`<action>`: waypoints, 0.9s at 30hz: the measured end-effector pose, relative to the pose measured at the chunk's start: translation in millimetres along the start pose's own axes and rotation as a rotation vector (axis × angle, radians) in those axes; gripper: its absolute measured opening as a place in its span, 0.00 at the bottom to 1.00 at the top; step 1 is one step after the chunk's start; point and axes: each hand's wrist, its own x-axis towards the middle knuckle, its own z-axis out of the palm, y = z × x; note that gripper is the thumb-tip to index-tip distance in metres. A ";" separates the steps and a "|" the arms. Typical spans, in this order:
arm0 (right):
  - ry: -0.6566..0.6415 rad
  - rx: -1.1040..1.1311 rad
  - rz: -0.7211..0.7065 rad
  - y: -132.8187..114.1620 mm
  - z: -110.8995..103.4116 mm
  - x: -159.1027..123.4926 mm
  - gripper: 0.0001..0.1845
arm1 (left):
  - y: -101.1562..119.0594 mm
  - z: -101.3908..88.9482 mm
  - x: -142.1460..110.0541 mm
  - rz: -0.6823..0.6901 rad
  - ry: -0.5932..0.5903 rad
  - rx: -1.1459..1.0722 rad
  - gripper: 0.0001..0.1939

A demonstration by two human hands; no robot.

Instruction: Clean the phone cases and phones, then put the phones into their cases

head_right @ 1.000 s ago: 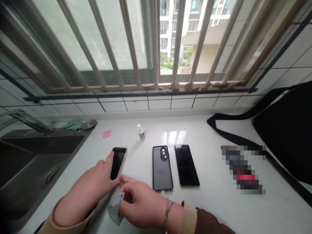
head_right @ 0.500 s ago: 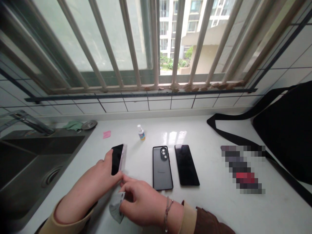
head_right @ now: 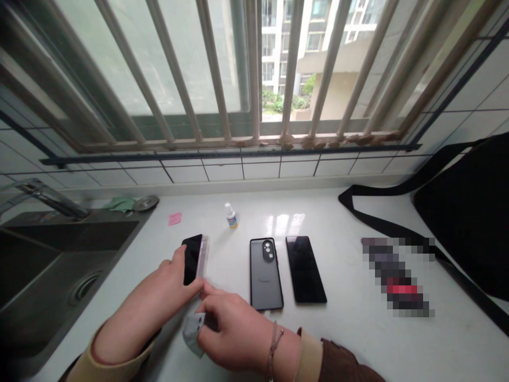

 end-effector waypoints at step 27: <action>0.348 0.183 0.142 11.1 -0.3 3.0 0.02 | 21.8 2.1 -10.0 0.007 0.065 0.193 0.32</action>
